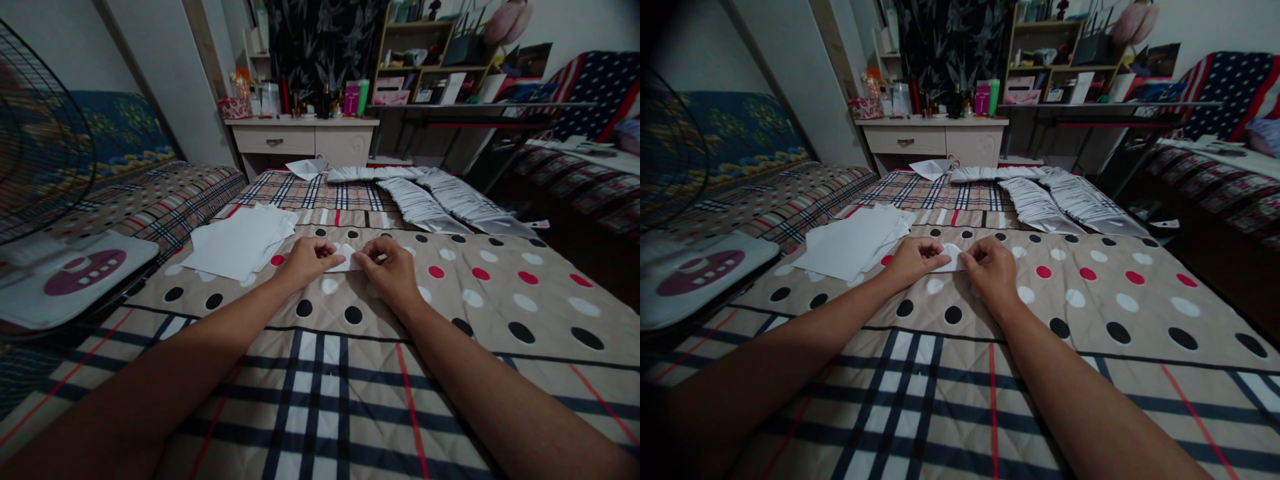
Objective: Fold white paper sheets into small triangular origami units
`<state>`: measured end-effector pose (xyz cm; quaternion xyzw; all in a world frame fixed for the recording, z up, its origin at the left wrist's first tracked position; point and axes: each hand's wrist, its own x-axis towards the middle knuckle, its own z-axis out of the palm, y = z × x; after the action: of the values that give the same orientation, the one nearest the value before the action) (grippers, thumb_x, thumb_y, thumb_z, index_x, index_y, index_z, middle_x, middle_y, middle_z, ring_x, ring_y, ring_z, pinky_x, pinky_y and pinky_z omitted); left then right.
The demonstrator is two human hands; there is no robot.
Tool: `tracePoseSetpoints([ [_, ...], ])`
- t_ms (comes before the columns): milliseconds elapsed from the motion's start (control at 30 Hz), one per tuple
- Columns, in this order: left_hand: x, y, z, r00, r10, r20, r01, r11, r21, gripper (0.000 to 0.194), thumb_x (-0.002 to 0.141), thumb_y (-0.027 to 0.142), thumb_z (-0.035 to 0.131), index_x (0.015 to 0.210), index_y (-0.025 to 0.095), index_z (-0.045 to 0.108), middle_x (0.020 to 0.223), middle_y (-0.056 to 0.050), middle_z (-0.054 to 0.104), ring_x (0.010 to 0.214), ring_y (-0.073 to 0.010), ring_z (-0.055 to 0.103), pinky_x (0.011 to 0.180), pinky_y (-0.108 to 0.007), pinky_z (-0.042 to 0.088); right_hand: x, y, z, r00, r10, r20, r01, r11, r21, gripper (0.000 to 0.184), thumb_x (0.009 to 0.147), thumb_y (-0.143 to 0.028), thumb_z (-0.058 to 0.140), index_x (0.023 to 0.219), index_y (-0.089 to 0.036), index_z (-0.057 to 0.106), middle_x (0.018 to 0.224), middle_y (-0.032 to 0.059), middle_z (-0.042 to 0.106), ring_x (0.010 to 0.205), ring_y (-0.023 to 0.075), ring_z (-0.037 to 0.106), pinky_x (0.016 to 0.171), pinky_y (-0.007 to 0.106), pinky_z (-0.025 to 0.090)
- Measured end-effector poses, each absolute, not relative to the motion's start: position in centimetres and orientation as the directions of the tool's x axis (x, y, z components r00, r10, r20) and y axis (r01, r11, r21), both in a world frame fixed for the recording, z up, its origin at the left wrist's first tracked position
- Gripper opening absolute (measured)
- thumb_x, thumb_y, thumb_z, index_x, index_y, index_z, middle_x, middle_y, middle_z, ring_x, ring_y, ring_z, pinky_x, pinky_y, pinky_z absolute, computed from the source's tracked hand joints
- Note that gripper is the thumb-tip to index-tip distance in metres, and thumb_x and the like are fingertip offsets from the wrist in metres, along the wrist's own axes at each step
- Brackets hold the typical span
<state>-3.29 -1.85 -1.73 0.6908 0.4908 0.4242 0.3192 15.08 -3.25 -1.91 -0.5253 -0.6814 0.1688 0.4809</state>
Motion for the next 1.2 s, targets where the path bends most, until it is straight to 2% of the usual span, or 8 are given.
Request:
tracePoseSetpoints([
  [67, -3.3, -1.9, -1.5, 0.148, 0.942, 0.302, 0.393, -0.336, 0.856, 0.025, 0.068, 0.036, 0.073, 0.069, 0.013, 0.065, 0.060, 0.003, 0.056, 0.053, -0.0076, 0.045, 0.052, -0.021, 0.035, 15.1, -3.1, -2.0, 0.024, 0.887, 0.461, 0.525, 0.381, -0.761, 0.020, 0.071, -0.033, 0.070, 0.084, -0.018, 0.067, 0.083, 0.0060, 0.069, 0.073, 0.0186, 0.061, 0.066, 0.030, 0.046],
  [133, -3.2, -2.1, -1.3, 0.138, 0.937, 0.322, 0.381, -0.350, 0.856, 0.025, 0.068, 0.037, 0.072, 0.069, 0.013, 0.063, 0.060, 0.003, 0.056, 0.053, -0.0078, 0.045, 0.052, -0.021, 0.035, 15.1, -3.0, -2.2, -0.030, 0.926, 0.376, 0.487, 0.342, -0.804, 0.025, 0.073, -0.037, 0.069, 0.088, -0.018, 0.068, 0.080, 0.0058, 0.070, 0.069, 0.0184, 0.061, 0.063, 0.029, 0.045],
  [267, -3.0, -2.3, -1.0, 0.138, 0.932, 0.334, 0.383, -0.362, 0.850, 0.025, 0.068, 0.035, 0.072, 0.069, 0.013, 0.061, 0.063, 0.002, 0.056, 0.056, -0.0082, 0.046, 0.053, -0.021, 0.036, 15.0, -3.2, -2.2, -0.136, 0.956, 0.261, 0.399, 0.294, -0.869, 0.022, 0.078, -0.037, 0.063, 0.070, -0.017, 0.066, 0.064, 0.0041, 0.066, 0.057, 0.0156, 0.057, 0.053, 0.026, 0.039],
  [467, -2.9, -2.5, -1.1, 0.282, 0.918, 0.280, 0.319, -0.365, 0.875, 0.025, 0.072, 0.035, 0.069, 0.080, 0.012, 0.065, 0.069, 0.001, 0.060, 0.058, -0.0087, 0.050, 0.052, -0.020, 0.036, 15.1, -3.6, -1.5, -0.215, 0.927, 0.306, 0.350, 0.366, -0.862, 0.022, 0.079, -0.032, 0.060, 0.064, -0.016, 0.062, 0.052, -0.0017, 0.054, 0.049, 0.0105, 0.044, 0.049, 0.024, 0.031],
  [700, -3.0, -3.0, -0.7, 0.274, 0.921, 0.278, 0.362, -0.367, 0.857, 0.035, 0.084, 0.042, 0.055, 0.062, 0.015, 0.057, 0.052, 0.004, 0.046, 0.049, -0.0080, 0.041, 0.046, -0.021, 0.029, 14.9, -3.7, -1.4, -0.321, 0.892, 0.317, 0.317, 0.417, -0.852, 0.028, 0.085, -0.034, 0.056, 0.062, -0.017, 0.055, 0.052, -0.0034, 0.049, 0.050, 0.0095, 0.040, 0.051, 0.024, 0.030],
  [800, -3.1, -3.0, -0.6, 0.264, 0.931, 0.250, 0.352, -0.335, 0.874, 0.039, 0.085, 0.046, 0.053, 0.061, 0.015, 0.057, 0.050, 0.003, 0.046, 0.048, -0.0087, 0.041, 0.044, -0.022, 0.028, 14.8, -3.8, -1.3, -0.342, 0.885, 0.317, 0.329, 0.428, -0.842, 0.027, 0.084, -0.032, 0.057, 0.062, -0.018, 0.055, 0.054, -0.0033, 0.050, 0.053, 0.0099, 0.041, 0.053, 0.024, 0.031],
  [1067, -2.9, -2.5, -1.3, 0.118, 0.985, 0.126, 0.188, -0.146, 0.971, 0.047, 0.082, 0.058, 0.053, 0.061, 0.017, 0.053, 0.049, 0.003, 0.049, 0.040, -0.0089, 0.043, 0.037, -0.021, 0.029, 14.6, -3.8, -1.2, -0.303, 0.904, 0.302, 0.327, 0.396, -0.858, 0.028, 0.084, -0.033, 0.056, 0.060, -0.018, 0.054, 0.054, -0.0031, 0.052, 0.051, 0.0098, 0.042, 0.052, 0.024, 0.032],
  [1200, -3.0, -2.8, -0.8, 0.202, 0.974, 0.104, 0.058, -0.118, 0.991, 0.052, 0.083, 0.065, 0.049, 0.075, 0.015, 0.060, 0.057, 0.000, 0.059, 0.044, -0.0093, 0.050, 0.041, -0.021, 0.037, 14.5, -3.7, -1.3, -0.152, 0.953, 0.263, 0.206, 0.291, -0.934, 0.025, 0.081, -0.038, 0.061, 0.067, -0.017, 0.060, 0.054, -0.0022, 0.055, 0.047, 0.0101, 0.043, 0.048, 0.024, 0.032],
])
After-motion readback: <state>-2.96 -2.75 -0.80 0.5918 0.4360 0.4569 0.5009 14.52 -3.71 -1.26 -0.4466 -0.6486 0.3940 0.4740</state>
